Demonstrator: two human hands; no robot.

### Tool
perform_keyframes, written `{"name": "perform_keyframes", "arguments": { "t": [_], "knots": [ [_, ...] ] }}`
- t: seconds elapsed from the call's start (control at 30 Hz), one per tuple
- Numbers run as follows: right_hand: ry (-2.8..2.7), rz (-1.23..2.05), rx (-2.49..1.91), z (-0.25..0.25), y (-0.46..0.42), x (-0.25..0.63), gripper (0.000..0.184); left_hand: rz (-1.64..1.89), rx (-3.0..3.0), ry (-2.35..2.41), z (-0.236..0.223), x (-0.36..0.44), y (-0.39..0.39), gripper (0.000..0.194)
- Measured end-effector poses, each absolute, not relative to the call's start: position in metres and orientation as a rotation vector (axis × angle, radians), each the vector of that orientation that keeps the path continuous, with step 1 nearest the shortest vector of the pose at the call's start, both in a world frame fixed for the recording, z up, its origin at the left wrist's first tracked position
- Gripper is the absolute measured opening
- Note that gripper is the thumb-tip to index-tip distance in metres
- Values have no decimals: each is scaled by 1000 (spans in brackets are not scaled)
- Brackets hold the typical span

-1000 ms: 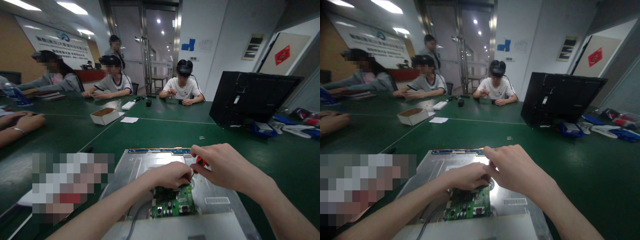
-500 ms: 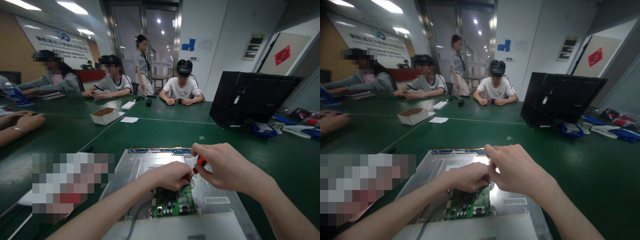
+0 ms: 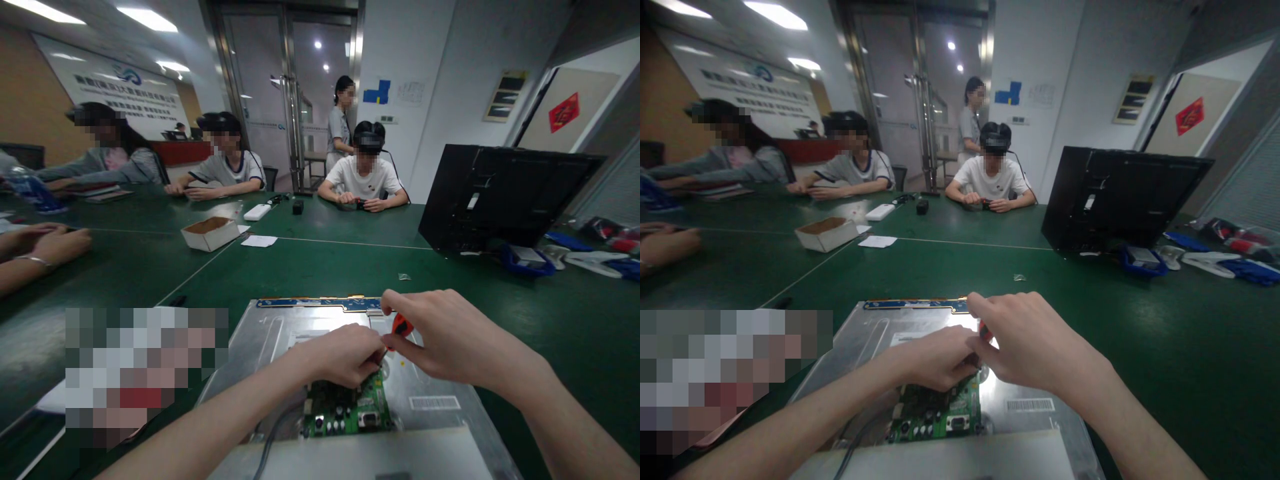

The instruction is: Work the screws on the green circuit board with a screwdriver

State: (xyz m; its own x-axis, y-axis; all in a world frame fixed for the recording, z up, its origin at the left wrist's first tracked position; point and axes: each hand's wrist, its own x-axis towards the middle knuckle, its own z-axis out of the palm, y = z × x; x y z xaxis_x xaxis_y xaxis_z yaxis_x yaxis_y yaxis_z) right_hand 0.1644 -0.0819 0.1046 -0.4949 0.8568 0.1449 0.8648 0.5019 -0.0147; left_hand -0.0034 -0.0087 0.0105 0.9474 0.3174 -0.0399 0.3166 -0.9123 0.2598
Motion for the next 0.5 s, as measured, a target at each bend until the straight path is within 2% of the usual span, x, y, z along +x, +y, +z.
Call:
{"name": "perform_keyframes", "arguments": {
  "t": [0.13,0.3,0.5],
  "knots": [
    [-2599,-162,-1532,102,-79,166,11,-4,2855,484,10,-3,-10,8],
    [-2604,-90,-1497,102,-81,166,20,40,2883,461,8,-3,-10,10],
    [-2618,-126,-1519,102,-80,164,14,42,2881,457,7,-3,-10,6]
  ]
}}
